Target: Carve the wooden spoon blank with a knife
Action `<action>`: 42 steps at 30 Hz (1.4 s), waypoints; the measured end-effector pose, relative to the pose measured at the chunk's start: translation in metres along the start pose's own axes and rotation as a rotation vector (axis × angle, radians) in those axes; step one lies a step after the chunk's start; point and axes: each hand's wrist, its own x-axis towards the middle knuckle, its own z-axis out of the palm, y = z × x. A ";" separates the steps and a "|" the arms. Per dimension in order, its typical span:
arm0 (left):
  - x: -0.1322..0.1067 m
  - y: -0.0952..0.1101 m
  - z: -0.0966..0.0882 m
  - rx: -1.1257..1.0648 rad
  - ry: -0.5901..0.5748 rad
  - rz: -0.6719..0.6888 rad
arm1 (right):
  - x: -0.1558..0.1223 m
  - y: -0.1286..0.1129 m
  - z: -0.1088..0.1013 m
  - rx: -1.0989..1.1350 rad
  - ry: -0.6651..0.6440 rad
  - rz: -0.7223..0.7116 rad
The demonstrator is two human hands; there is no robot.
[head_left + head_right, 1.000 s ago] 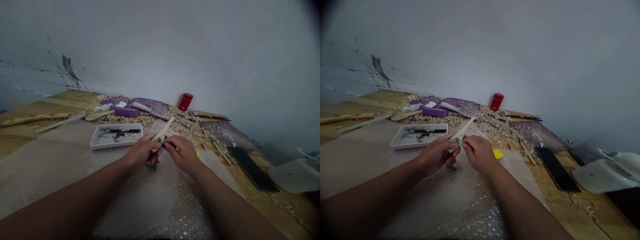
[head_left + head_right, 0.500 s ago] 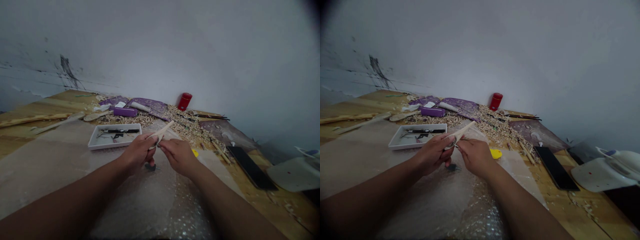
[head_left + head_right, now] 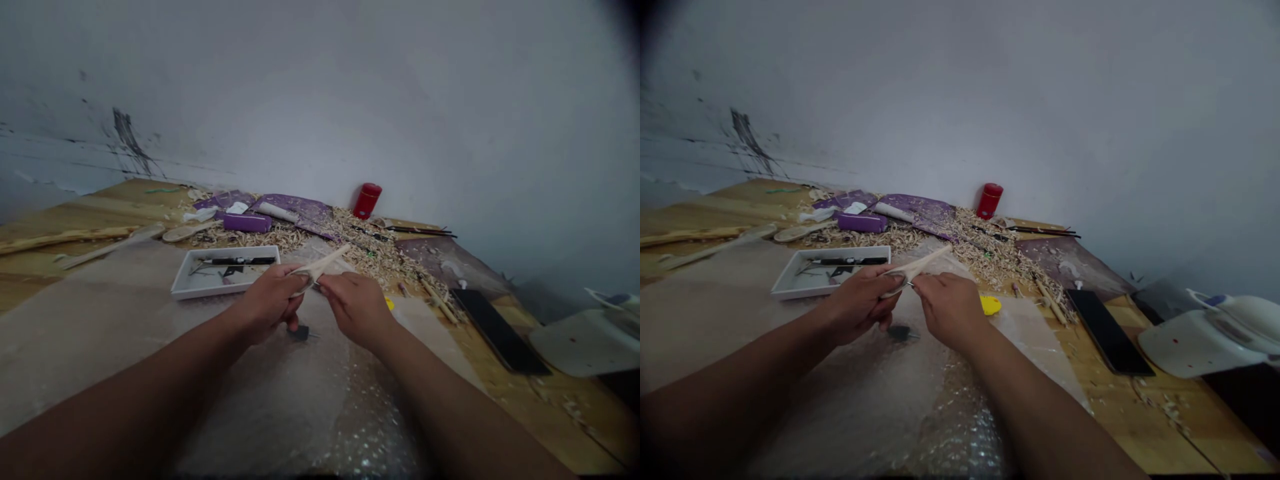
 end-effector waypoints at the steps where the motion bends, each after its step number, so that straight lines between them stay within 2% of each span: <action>1: 0.000 0.000 -0.001 0.005 -0.002 0.000 | 0.000 0.000 0.000 0.006 0.007 0.004; 9: -0.001 0.002 -0.004 0.029 -0.015 -0.004 | 0.001 -0.005 -0.004 -0.044 -0.116 -0.052; 16: 0.002 0.000 -0.006 0.029 -0.026 -0.016 | 0.001 0.000 0.000 -0.083 -0.077 0.019; 21: 0.000 0.003 -0.003 -0.060 -0.023 -0.067 | 0.002 -0.005 -0.001 -0.071 -0.106 -0.036; 25: -0.001 0.006 -0.001 -0.120 -0.053 -0.081 | 0.001 -0.003 -0.001 -0.094 -0.066 -0.029; 31: -0.002 0.007 -0.004 -0.141 -0.078 -0.092 | 0.001 -0.002 0.002 -0.072 -0.028 0.028; 38: 0.000 0.005 -0.004 -0.150 -0.057 -0.115 | 0.000 -0.013 0.008 -0.112 -0.072 -0.054; 42: 0.001 0.004 -0.005 -0.101 -0.043 -0.109 | 0.001 -0.007 0.004 -0.185 -0.058 -0.017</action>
